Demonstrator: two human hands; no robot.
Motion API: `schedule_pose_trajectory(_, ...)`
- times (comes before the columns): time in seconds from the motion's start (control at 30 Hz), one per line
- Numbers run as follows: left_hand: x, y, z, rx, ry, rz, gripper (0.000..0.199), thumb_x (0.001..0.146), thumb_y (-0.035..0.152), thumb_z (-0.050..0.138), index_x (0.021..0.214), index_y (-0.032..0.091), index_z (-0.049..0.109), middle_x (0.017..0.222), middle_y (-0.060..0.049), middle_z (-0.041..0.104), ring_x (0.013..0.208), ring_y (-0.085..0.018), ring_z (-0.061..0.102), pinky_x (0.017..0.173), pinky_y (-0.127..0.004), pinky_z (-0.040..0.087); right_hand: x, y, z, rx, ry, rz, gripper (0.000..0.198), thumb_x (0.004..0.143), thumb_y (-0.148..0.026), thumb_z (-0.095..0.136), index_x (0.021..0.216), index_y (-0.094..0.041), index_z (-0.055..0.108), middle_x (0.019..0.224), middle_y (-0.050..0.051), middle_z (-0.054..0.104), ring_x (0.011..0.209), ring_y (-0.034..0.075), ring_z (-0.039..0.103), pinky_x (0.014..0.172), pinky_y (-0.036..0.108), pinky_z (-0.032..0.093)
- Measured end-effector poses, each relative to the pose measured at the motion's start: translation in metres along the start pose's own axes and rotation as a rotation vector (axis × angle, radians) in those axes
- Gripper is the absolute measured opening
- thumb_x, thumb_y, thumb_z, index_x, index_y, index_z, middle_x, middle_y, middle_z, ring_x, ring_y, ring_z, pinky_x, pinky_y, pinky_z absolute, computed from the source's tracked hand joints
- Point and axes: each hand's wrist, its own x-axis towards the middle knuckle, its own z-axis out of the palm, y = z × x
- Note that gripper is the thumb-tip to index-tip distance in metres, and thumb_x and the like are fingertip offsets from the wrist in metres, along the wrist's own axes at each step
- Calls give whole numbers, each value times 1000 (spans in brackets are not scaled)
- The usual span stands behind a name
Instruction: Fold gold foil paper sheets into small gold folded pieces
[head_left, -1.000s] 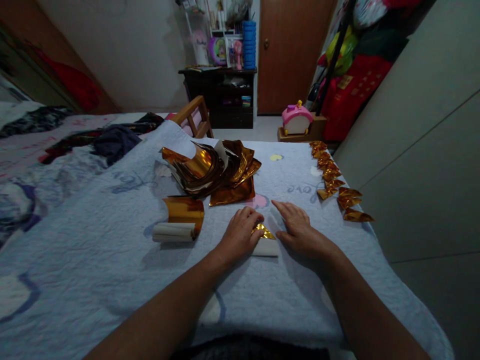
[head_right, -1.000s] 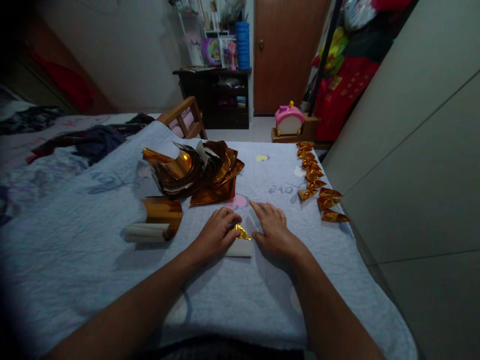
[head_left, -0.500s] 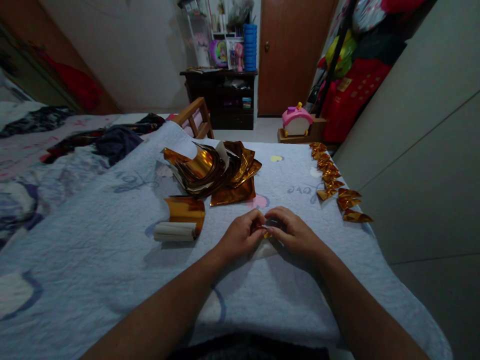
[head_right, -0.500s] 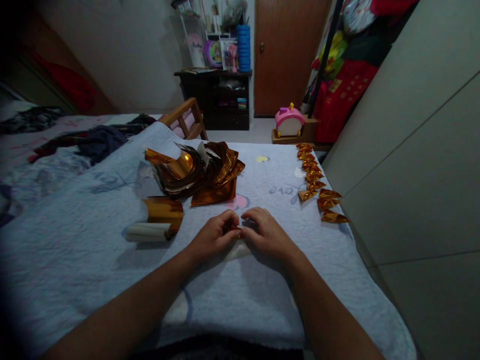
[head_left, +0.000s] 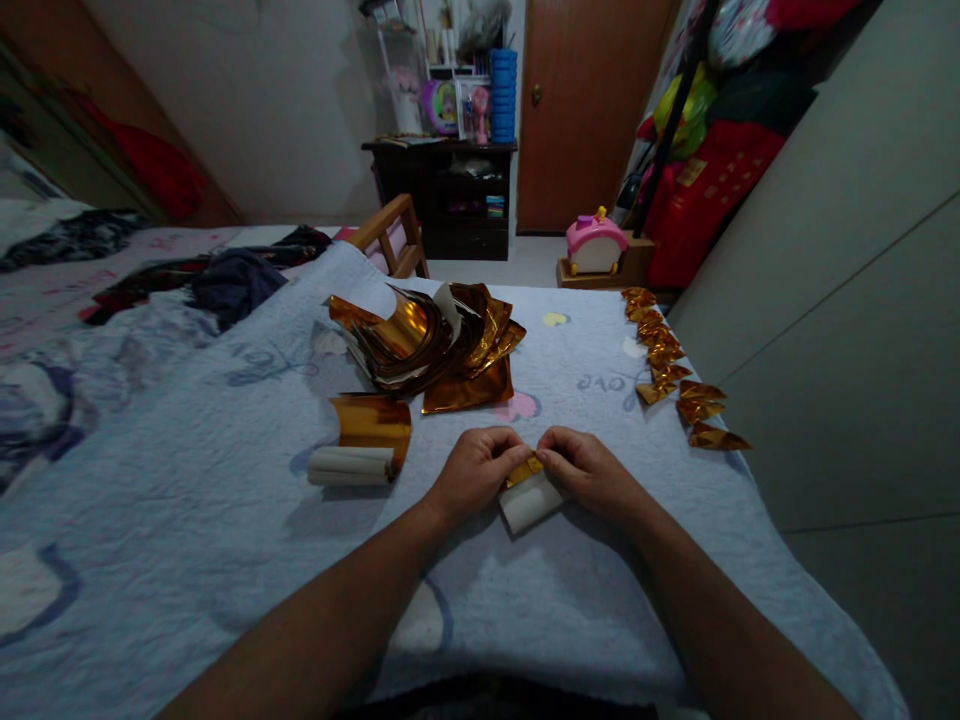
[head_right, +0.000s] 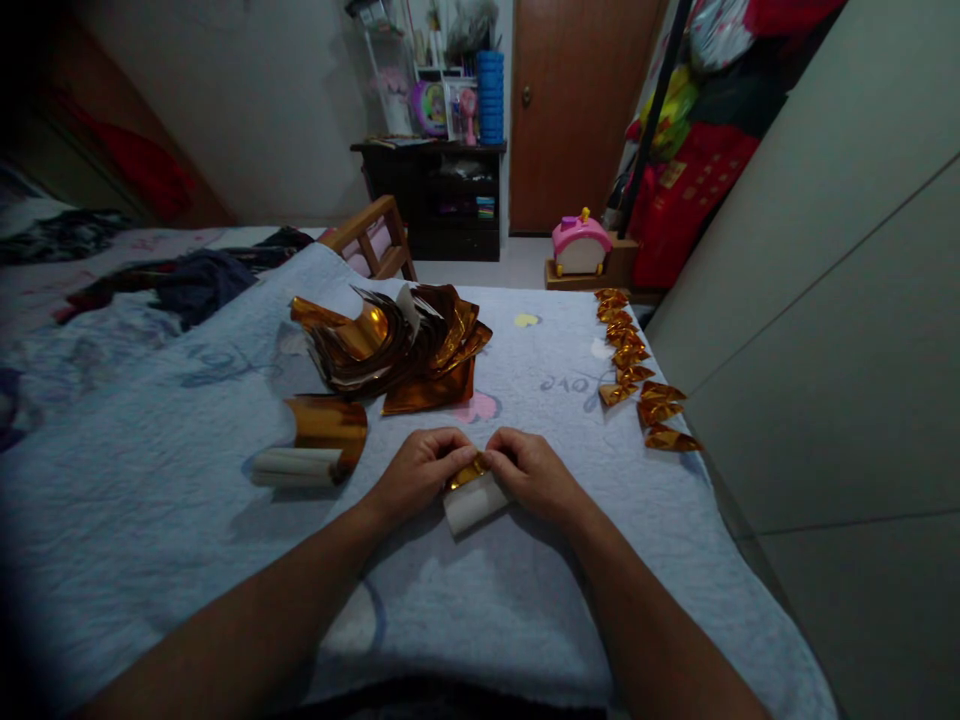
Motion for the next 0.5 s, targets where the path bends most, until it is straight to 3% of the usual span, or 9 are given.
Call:
schedule_pose_trajectory(0.33, 3, -3, 2, -53, 14, -12, 40, 92, 46, 53, 64, 17, 56, 61, 1, 49, 58, -12, 44, 54, -24, 34, 0, 2, -3, 29, -8, -4, 18, 88, -30, 53, 76, -19, 62, 69, -1, 60, 65, 14, 52, 60, 25, 40)
schedule_pose_trajectory(0.5, 1, -2, 0, -156, 20, 10, 26, 88, 43, 62, 94, 18, 64, 79, -1, 58, 72, -14, 54, 66, -25, 43, 1, 2, -2, 47, 6, 26, 16, 87, -29, 56, 78, -19, 64, 72, 0, 63, 67, 15, 54, 62, 27, 42)
